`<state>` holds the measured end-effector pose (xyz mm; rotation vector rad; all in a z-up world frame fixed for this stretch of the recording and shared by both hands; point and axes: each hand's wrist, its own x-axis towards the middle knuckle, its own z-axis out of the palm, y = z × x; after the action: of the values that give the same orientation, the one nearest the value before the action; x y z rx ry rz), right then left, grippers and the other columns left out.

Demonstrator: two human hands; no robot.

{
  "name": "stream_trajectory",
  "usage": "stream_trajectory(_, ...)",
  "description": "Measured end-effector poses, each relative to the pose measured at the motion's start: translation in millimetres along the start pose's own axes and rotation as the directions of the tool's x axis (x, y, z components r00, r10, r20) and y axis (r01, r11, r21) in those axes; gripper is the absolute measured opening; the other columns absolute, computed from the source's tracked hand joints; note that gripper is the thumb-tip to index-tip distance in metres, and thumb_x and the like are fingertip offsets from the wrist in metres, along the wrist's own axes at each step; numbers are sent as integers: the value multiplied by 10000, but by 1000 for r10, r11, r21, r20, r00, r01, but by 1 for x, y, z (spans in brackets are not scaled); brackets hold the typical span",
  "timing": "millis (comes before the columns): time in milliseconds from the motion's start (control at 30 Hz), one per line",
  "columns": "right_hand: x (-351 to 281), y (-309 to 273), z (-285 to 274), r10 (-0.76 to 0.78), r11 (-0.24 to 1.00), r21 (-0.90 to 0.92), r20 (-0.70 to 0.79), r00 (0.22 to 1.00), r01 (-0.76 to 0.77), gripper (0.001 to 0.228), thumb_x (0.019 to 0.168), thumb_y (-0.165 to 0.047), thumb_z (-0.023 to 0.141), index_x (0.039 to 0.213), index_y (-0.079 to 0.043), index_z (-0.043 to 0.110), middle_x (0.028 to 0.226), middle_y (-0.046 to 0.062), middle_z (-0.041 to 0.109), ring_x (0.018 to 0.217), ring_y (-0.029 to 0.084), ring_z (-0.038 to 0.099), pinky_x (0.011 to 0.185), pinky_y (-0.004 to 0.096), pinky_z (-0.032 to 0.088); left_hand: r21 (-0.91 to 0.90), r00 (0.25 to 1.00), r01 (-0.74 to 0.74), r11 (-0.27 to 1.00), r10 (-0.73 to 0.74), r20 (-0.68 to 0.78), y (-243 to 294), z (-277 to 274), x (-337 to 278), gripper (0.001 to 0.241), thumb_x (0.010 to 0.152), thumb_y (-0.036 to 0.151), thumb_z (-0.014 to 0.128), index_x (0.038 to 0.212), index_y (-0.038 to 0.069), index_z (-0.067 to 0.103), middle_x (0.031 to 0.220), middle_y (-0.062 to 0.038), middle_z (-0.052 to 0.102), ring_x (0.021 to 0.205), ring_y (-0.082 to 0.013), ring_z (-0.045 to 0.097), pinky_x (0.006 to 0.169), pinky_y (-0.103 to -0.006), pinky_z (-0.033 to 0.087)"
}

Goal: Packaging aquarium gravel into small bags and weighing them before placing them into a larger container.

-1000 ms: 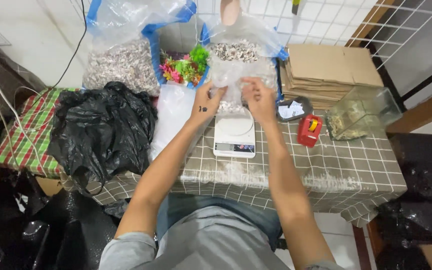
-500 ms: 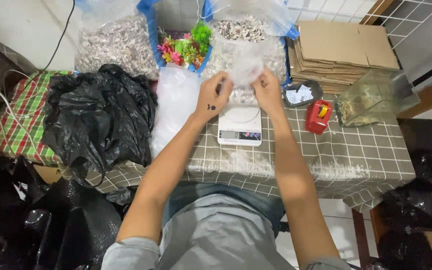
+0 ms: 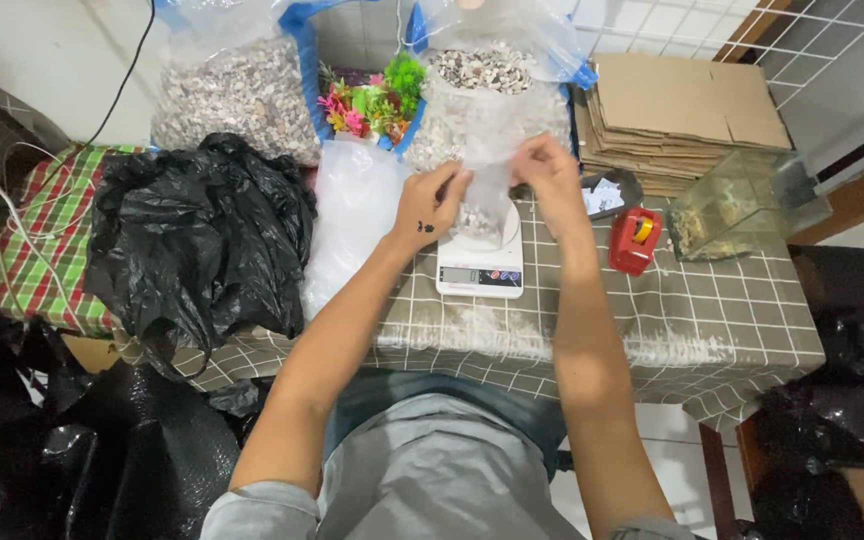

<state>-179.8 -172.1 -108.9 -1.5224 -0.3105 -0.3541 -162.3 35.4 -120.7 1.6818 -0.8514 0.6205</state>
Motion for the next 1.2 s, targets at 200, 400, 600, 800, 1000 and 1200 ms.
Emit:
stream_trajectory(200,8,24,-24,29,974,223,-261,965,31,124,1038,-203,671,966,-136,596,850,-20,629,723,77,645,644,200,552,-69,994,71,995,-65,84,-18,14,-6,250,1049,208,594,829,122,677,493,-127,556,470,-272,585,521,-339,468)
stream_trajectory(400,0,-1,-11,123,982,174,-269,955,-77,338,1051,-423,590,942,-110,649,851,-14,658,703,53,675,635,183,569,-138,975,174,975,-152,160,-27,18,-13,248,1057,210,551,890,110,706,523,-160,567,507,-253,562,572,-374,481)
stream_trajectory(600,-11,-27,0,12,1000,9,100,995,-13,491,999,-163,686,1463,-97,541,1241,76,673,1151,106,620,1012,248,507,-256,951,284,924,-238,198,-35,14,-7,309,1076,219,541,830,130,706,507,-26,507,576,-115,475,612,-295,469)
stream_trajectory(800,-16,-31,4,122,990,32,241,963,-134,384,972,-103,651,1347,-24,644,1181,49,686,1031,60,649,918,222,546,-236,946,295,926,-249,206,-35,12,-6,306,1052,217,595,771,142,688,481,-6,489,557,-107,469,591,-266,435)
stream_trajectory(1000,-6,-9,-10,65,997,30,35,997,-67,213,932,-74,708,1143,-47,712,983,-17,602,897,28,589,820,163,533,-205,951,260,943,-214,222,-15,9,-2,361,1044,186,604,689,121,611,465,-57,480,542,-111,472,580,-269,421)
stream_trajectory(1200,-1,-11,-10,-4,988,149,-214,977,37,172,960,-90,706,1126,-64,666,953,-28,590,836,38,606,746,127,533,-175,953,261,949,-225,201,-31,12,-7,351,1043,198,599,703,114,619,449,-55,447,496,-115,450,551,-276,414)
